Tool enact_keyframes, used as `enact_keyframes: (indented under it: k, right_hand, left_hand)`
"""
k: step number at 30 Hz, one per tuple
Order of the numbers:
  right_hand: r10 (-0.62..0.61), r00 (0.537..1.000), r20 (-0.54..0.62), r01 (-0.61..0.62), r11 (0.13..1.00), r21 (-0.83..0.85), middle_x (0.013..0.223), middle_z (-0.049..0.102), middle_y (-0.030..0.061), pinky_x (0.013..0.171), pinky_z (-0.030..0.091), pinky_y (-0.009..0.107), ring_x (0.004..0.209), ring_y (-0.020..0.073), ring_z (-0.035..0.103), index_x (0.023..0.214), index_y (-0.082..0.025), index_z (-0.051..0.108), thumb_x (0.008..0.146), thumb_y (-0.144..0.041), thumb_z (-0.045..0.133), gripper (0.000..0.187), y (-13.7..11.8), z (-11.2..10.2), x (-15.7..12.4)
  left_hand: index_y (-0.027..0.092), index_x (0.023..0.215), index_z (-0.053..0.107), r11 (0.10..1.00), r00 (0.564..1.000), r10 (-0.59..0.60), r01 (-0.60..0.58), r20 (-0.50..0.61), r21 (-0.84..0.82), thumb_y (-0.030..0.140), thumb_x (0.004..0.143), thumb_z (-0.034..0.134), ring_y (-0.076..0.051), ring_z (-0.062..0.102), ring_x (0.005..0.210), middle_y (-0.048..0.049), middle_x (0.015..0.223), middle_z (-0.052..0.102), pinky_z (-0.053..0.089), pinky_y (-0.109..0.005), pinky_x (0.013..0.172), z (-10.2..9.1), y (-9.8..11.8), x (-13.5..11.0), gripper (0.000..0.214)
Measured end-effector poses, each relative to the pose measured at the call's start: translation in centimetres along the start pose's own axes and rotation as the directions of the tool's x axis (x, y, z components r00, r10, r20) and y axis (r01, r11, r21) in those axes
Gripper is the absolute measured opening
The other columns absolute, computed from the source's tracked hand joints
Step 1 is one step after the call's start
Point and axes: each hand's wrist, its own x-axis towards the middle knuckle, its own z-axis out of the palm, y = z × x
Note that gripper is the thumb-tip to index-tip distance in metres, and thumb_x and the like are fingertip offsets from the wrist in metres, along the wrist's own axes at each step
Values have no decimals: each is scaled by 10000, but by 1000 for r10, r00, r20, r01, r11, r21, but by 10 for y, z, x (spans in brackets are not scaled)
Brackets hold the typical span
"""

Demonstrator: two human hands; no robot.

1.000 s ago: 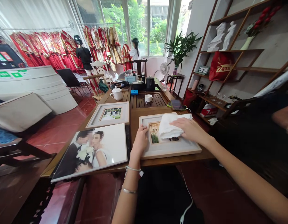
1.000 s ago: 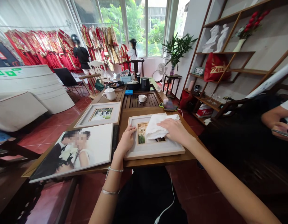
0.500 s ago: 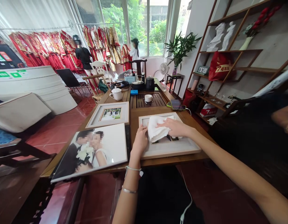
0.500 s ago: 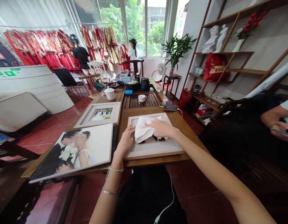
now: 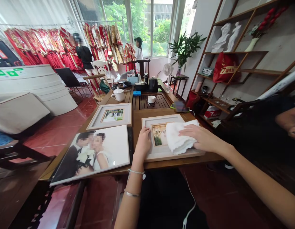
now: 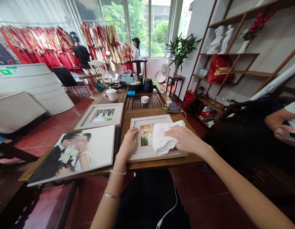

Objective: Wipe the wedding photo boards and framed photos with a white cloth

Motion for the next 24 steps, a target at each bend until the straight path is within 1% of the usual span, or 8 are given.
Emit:
enact_keyframes:
  k: [3,7,10,13,15,17,21,24]
  right_hand:
    - [7,999,-47,-8,1000,-9,1306,626,64,1029,392,494,1228,302,492,1213,-213,659,611,-65,499,640,13,11,22]
    - [-8,999,-46,8,1000,-15,1408,541,78,1048,358,496,1285,300,436,1259,-205,629,637,-53,500,653,23,21,64]
    - [-26,999,-28,26,1000,5,1460,485,72,1042,358,488,1300,290,420,1338,-229,568,643,-26,486,729,22,26,92]
    - [-51,999,14,50,999,20,1469,478,58,1025,372,486,1260,294,447,1369,-246,541,654,-6,464,759,12,28,103]
    - [-86,995,47,84,995,46,1460,490,57,1027,376,479,1240,294,458,1357,-232,557,654,0,455,748,3,25,101]
    - [-137,987,80,128,986,110,1439,516,42,1041,379,456,1234,275,465,1341,-226,573,639,6,445,750,-8,20,91]
    - [-250,957,145,206,943,261,1391,565,-3,1075,373,416,1238,225,477,1300,-247,605,592,12,422,776,-29,2,58]
    - [-268,945,187,203,930,306,1402,555,-8,1093,357,445,1269,236,459,1285,-256,618,553,8,412,805,-41,-12,31]
  left_hand:
    - [112,1135,652,1000,1000,11,-11,-7,14,-58,781,368,-252,445,1362,-145,1276,623,330,-431,1169,-1,1,0,485]
    - [70,1150,634,999,1000,-6,6,14,39,-61,769,362,-255,444,1362,-180,1293,608,322,-412,1173,-3,4,-1,486]
    - [91,1183,615,999,1000,-11,11,8,40,-51,773,367,-255,439,1365,-174,1330,588,324,-430,1170,-3,3,-1,500]
    - [131,1204,606,1000,1000,-8,8,-14,17,-28,793,372,-248,449,1357,-147,1337,590,330,-439,1164,-1,1,-1,499]
    - [127,1207,604,1000,999,-10,10,-33,4,-22,805,357,-239,454,1353,-143,1326,597,329,-429,1165,0,0,0,495]
    - [114,1208,602,1000,999,-16,16,-33,-3,-19,812,343,-233,454,1352,-149,1326,595,331,-418,1164,0,0,0,492]
    - [79,1207,599,999,999,-44,44,8,9,-32,801,332,-239,436,1368,-184,1347,573,324,-402,1169,-2,2,2,499]
    - [46,1209,590,997,997,-70,70,14,24,-37,798,334,-249,420,1380,-213,1367,549,308,-396,1177,-3,3,1,492]
